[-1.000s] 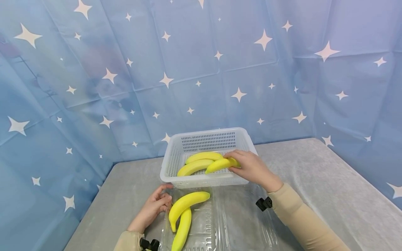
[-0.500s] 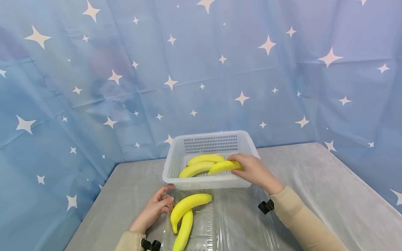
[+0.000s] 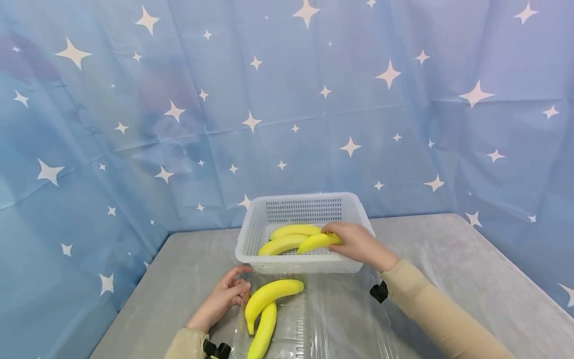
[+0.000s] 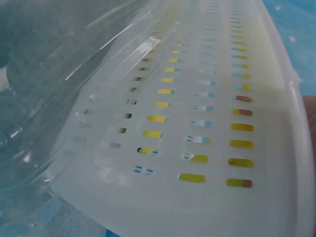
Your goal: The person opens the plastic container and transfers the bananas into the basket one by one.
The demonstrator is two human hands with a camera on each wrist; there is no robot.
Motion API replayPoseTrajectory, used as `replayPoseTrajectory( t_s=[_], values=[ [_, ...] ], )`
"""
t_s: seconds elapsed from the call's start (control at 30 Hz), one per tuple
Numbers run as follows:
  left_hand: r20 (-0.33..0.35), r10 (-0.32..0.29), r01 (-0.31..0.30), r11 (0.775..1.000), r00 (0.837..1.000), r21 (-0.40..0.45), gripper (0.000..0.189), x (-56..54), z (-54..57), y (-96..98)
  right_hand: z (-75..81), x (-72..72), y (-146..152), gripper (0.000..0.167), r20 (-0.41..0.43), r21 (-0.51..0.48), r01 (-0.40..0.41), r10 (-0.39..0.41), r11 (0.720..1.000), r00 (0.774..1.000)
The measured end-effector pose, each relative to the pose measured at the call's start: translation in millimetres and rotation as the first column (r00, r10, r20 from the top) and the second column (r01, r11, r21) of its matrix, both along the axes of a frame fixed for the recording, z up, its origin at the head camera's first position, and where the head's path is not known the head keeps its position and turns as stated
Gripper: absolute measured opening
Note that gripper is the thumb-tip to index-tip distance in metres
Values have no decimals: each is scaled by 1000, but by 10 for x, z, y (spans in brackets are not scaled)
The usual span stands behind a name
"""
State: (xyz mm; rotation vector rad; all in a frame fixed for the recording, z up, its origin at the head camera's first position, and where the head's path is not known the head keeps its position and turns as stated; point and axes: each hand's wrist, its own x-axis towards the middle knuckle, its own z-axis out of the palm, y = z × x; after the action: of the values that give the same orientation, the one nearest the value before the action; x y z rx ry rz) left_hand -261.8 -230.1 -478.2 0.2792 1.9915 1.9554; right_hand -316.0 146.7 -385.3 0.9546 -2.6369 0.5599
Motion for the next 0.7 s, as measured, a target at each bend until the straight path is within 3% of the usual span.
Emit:
replayPoseTrajectory(
  t_s=[0.7],
  values=[
    [9,3,-3,1000,1000,16,48,-2,-10,4,-62,-296,-72,34,213,44,29,-38,999,976]
  ],
)
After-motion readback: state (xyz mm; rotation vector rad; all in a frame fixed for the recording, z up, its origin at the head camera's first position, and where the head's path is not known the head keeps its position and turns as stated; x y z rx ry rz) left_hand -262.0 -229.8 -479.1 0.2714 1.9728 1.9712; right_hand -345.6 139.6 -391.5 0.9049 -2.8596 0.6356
